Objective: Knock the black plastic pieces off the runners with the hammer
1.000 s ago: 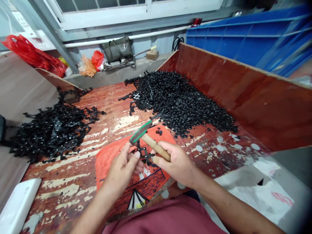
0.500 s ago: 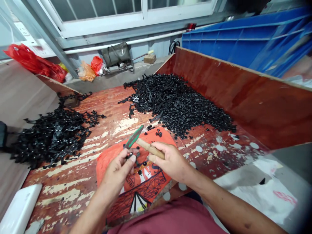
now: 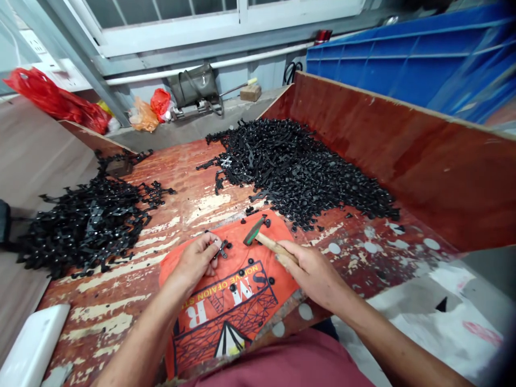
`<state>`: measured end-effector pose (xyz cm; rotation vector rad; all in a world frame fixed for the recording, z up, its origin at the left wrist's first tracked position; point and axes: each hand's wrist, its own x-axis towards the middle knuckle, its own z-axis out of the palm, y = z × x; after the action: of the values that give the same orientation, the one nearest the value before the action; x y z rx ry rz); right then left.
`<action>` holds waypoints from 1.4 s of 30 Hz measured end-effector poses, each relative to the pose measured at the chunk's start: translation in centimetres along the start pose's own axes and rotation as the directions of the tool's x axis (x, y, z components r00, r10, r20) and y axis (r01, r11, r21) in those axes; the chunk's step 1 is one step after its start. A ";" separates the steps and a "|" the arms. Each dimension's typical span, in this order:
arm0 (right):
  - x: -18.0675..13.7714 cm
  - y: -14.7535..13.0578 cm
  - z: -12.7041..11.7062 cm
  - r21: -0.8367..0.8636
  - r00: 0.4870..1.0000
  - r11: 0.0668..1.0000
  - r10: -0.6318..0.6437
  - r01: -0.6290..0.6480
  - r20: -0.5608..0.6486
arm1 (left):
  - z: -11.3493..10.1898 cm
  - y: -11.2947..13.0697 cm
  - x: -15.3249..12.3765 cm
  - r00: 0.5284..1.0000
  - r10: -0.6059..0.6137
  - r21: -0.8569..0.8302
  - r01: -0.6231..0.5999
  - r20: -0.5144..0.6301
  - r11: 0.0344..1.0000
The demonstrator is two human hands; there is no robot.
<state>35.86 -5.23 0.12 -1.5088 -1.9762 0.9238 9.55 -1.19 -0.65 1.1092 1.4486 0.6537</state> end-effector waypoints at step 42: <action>2.4 -2.1 1.4 -0.479 0.960 0.841 -0.281 0.251 0.009 | 0.4 -1.5 0.8 0.991 0.100 0.299 -0.068 -0.093 0.952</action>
<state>32.84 -3.57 0.73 -1.4199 -2.4075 0.2738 9.65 -1.16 -2.37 1.3914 1.6357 0.5749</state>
